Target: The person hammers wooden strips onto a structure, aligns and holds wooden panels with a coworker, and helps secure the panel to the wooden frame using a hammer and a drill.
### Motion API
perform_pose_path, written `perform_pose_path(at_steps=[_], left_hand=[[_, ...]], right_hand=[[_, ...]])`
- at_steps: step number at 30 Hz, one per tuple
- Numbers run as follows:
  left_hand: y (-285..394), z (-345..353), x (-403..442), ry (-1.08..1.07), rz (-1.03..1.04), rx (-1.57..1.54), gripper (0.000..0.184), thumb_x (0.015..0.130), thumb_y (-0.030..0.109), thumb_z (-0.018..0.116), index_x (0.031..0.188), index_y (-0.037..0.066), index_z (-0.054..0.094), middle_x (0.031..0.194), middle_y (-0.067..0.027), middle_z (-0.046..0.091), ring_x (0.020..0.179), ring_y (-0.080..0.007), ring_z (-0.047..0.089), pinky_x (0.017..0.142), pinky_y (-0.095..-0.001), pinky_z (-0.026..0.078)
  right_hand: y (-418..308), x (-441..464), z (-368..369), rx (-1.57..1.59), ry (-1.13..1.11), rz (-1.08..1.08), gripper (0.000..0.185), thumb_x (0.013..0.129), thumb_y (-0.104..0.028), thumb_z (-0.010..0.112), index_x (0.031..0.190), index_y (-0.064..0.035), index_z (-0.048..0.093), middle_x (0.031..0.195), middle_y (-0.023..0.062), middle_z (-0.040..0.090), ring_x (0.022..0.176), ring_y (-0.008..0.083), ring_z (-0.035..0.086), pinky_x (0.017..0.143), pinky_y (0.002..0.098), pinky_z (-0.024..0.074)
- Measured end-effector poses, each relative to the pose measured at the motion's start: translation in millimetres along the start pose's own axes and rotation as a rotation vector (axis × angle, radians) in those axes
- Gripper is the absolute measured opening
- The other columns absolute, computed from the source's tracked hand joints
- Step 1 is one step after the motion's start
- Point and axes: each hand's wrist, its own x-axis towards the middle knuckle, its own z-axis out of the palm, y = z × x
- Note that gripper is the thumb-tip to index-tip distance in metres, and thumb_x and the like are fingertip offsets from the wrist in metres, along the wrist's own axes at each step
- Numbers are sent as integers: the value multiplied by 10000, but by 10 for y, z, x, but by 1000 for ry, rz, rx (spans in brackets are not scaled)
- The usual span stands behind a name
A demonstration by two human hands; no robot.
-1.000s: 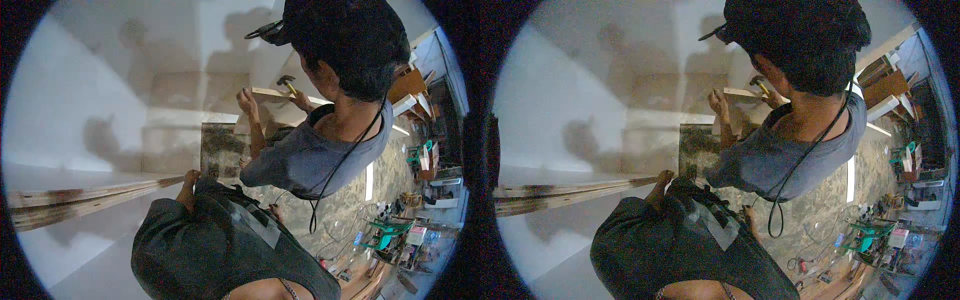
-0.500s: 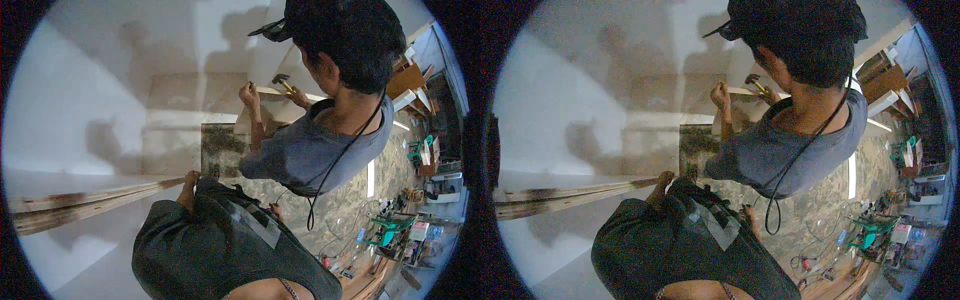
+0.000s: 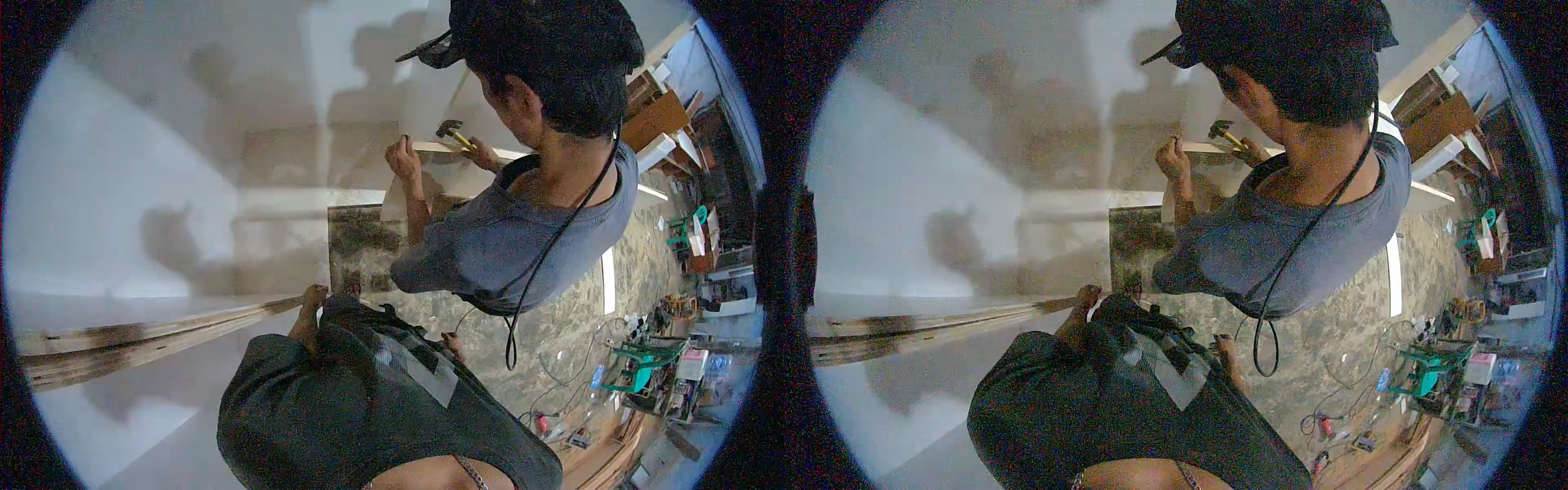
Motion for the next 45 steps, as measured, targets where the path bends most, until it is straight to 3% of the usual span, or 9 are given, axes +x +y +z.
perform_pose_path(at_steps=[10, 13, 20, 22, 25, 32, 36, 40, 45], left_hand=[[-151, 293, 89, 53, -421, -298, 252, 752, 241, 535, 944, 99, 616, 918, -117, 621, 858, -261, 585, 756, -360, 472], [386, -345, -155, 24, 66, 218, 279, 720, 217, 557, 932, 39, 598, 848, -137, 624, 804, -256, 601, 708, -367, 481], [-132, 263, 82, 136, -113, 133, 259, 730, 211, 575, 892, 9, 585, 855, -138, 605, 811, -286, 591, 699, -400, 474], [-104, 257, 136, -150, -514, -605, 254, 784, 279, 528, 909, 69, 599, 966, -142, 579, 856, -303, 569, 727, -416, 465], [154, -33, -54, -22, -49, 258, 306, 846, 367, 427, 929, 136, 610, 1006, -149, 557, 883, -303, 553, 740, -419, 463], [7, 145, 114, -167, -52, 368, 319, 871, 391, 358, 949, 217, 614, 994, -139, 540, 927, -296, 529, 747, -399, 469], [66, 60, -40, 76, 29, 211, 280, 840, 389, 451, 930, 176, 609, 926, -128, 562, 843, -285, 559, 698, -404, 478], [-263, 393, 147, 82, -40, 67, 316, 795, 396, 534, 930, 119, 600, 897, -125, 583, 822, -320, 564, 701, -425, 466], [-93, 211, 105, 56, -56, 0, 383, 761, 432, 551, 933, 92, 596, 927, -189, 587, 861, -362, 560, 720, -452, 452]], right_hand=[[-169, -169, 68, -91, 23, 49, 352, 798, -272, 601, 880, 68, 560, 692, 123, 630, 548, 167, 589, 462, 270, 421], [-189, -165, 64, -86, 7, 58, 331, 803, -276, 595, 798, 54, 588, 643, 109, 622, 477, 158, 545, 439, 266, 395], [-215, -228, 69, -90, 76, 14, 273, 813, -235, 577, 778, 35, 583, 587, 51, 578, 533, 172, 590, 437, 290, 399], [-32, 15, -30, -43, -1, 29, 269, 813, -230, 576, 793, 39, 578, 609, 60, 578, 572, 182, 607, 454, 293, 414], [-104, -32, -28, -12, -46, 57, 274, 810, -223, 580, 846, 48, 567, 673, 94, 589, 616, 202, 626, 483, 296, 440], [-30, 105, -44, 19, -19, 70, 355, 809, -245, 582, 1011, 26, 476, 714, 159, 595, 590, 265, 616, 492, 395, 506], [-83, 64, -46, -36, -23, 72, 367, 816, -275, 572, 1019, 16, 477, 721, 152, 599, 617, 251, 618, 504, 384, 497], [-250, -115, 0, -18, 27, 36, 256, 787, -186, 601, 835, 64, 575, 629, 95, 602, 549, 187, 602, 475, 298, 448], [776, 972, -430, -171, -56, -51, 246, 785, -193, 602, 843, 46, 584, 643, 91, 616, 563, 185, 604, 488, 310, 452]])
